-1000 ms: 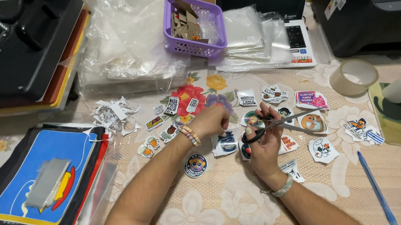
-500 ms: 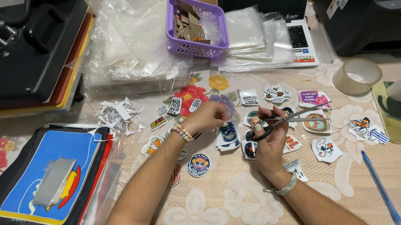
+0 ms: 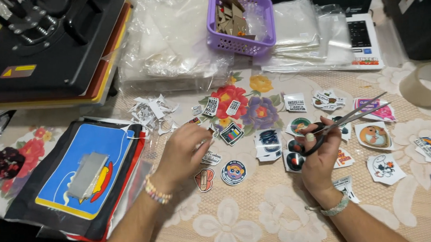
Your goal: The person uses scissors to cut out various printed stickers from a sheet of paper. They trim around the edges of each design, including a rectangular sticker with text and a circular sticker with a graphic, placing the finished pieces on the table.
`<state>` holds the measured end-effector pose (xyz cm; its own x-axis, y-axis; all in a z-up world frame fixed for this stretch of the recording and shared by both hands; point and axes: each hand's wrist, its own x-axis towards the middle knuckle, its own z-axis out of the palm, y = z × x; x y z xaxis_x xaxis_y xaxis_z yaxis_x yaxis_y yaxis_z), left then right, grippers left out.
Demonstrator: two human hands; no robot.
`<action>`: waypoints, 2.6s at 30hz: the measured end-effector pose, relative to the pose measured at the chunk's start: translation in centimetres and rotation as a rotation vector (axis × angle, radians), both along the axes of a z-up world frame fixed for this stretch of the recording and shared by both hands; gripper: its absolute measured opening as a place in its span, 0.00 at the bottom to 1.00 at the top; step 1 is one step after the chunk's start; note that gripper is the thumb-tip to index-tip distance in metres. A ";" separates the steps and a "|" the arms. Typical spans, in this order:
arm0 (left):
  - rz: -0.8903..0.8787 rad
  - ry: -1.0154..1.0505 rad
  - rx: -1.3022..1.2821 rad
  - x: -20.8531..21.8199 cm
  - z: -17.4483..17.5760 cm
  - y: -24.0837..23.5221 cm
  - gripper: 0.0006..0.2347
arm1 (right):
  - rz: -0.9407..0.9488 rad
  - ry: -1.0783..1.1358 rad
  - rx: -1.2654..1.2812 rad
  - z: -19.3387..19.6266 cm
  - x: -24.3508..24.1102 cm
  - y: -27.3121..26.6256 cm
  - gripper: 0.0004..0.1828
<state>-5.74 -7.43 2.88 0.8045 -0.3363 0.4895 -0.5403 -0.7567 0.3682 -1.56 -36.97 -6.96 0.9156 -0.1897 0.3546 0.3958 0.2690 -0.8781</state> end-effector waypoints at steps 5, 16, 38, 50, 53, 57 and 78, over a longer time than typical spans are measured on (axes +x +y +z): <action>0.147 0.085 0.192 -6.1 -5.7 3.2 0.07 | 0.007 0.010 -0.027 -0.2 -0.1 0.0 0.18; -0.099 -0.179 0.244 -1.5 -2.4 -0.7 0.01 | -0.116 -0.020 -0.126 2.1 -0.7 -4.4 0.22; -0.340 0.491 0.547 8.6 -5.4 -16.9 0.16 | -0.477 -0.159 -0.141 0.6 -1.7 -12.7 0.23; -0.321 0.686 0.168 9.1 -5.0 -16.2 0.07 | -0.611 -0.275 -0.443 2.6 -1.9 -13.1 0.23; -0.294 0.769 0.004 8.5 -2.8 -16.0 0.06 | -0.639 -0.241 -0.398 2.3 -1.6 -13.7 0.23; -0.178 0.915 -0.229 7.8 -0.4 -15.1 0.03 | -0.661 -0.085 -0.252 2.7 -1.2 -14.3 0.21; -0.250 0.547 -0.986 -0.1 10.3 -7.0 0.11 | 0.253 0.276 -0.172 14.6 -3.4 2.1 0.23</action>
<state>-5.84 -14.46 13.20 0.9550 -0.1814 0.2348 -0.2206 0.0951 0.9707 -4.94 -34.88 7.64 0.9909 0.0941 0.0964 0.0797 0.1677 -0.9826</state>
